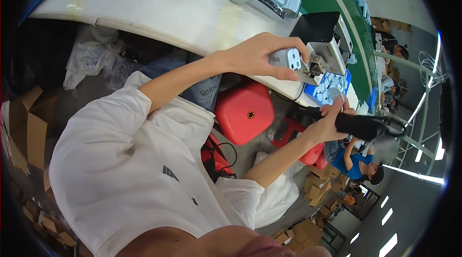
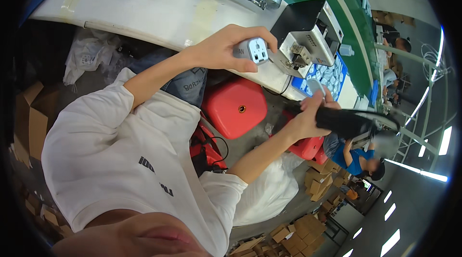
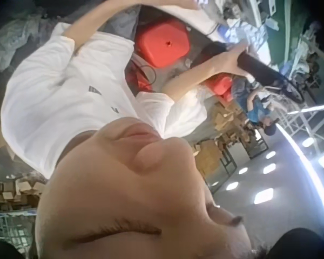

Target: The recorder is using an electric screwdriver to assemble small portable electric fans at a factory workstation.

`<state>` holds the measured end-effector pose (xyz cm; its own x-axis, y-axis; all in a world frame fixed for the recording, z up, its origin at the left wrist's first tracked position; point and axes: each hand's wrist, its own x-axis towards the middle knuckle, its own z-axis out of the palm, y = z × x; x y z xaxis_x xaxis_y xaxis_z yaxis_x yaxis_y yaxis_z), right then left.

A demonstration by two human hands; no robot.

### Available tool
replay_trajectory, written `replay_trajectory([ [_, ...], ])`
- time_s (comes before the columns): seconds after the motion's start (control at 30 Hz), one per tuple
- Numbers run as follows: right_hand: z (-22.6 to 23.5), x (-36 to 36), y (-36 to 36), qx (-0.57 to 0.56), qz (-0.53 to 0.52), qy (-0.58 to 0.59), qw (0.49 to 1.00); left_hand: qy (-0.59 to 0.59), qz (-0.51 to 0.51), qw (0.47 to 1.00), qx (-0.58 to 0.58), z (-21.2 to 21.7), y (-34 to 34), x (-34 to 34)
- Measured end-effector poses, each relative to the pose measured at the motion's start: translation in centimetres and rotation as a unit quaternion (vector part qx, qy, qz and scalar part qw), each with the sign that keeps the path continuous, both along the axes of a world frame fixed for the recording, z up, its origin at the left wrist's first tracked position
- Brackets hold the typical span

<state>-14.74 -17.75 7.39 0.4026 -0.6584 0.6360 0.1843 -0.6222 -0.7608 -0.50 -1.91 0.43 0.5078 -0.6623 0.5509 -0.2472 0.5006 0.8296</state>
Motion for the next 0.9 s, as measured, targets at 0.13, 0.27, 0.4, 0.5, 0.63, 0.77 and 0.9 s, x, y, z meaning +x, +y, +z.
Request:
replay_trajectory([
  [0.13,-1.0,-0.4,3.1,-0.138,0.088,0.21,0.964,-0.018,-0.011,0.999,-0.044,0.2,0.0,-1.0],
  [0.27,-1.6,1.1,6.8,-0.274,0.124,0.216,0.929,-0.006,-0.018,1.0,-0.003,-0.5,0.4,-0.8],
  [0.4,-2.8,0.8,6.6,-0.266,0.127,0.183,0.938,-0.011,-0.033,0.999,0.035,0.2,0.9,-0.6],
  [0.5,-3.1,0.6,7.1,-0.242,0.113,0.181,0.946,-0.051,-0.049,0.997,0.008,-0.2,0.8,-0.4],
  [0.63,-3.3,0.7,6.4,-0.224,0.165,0.142,0.95,-0.057,-0.059,0.995,0.049,0.2,1.0,-0.2],
  [0.77,-5.7,-2.0,2.4,-0.087,0.229,0.342,0.907,-0.1,-0.008,0.995,-0.02,-1.0,-0.2,-0.5],
  [0.9,-1.6,0.8,5.0,0.134,0.311,-0.01,0.941,-0.043,-0.037,0.994,-0.089,-1.0,-1.0,-0.6],
])
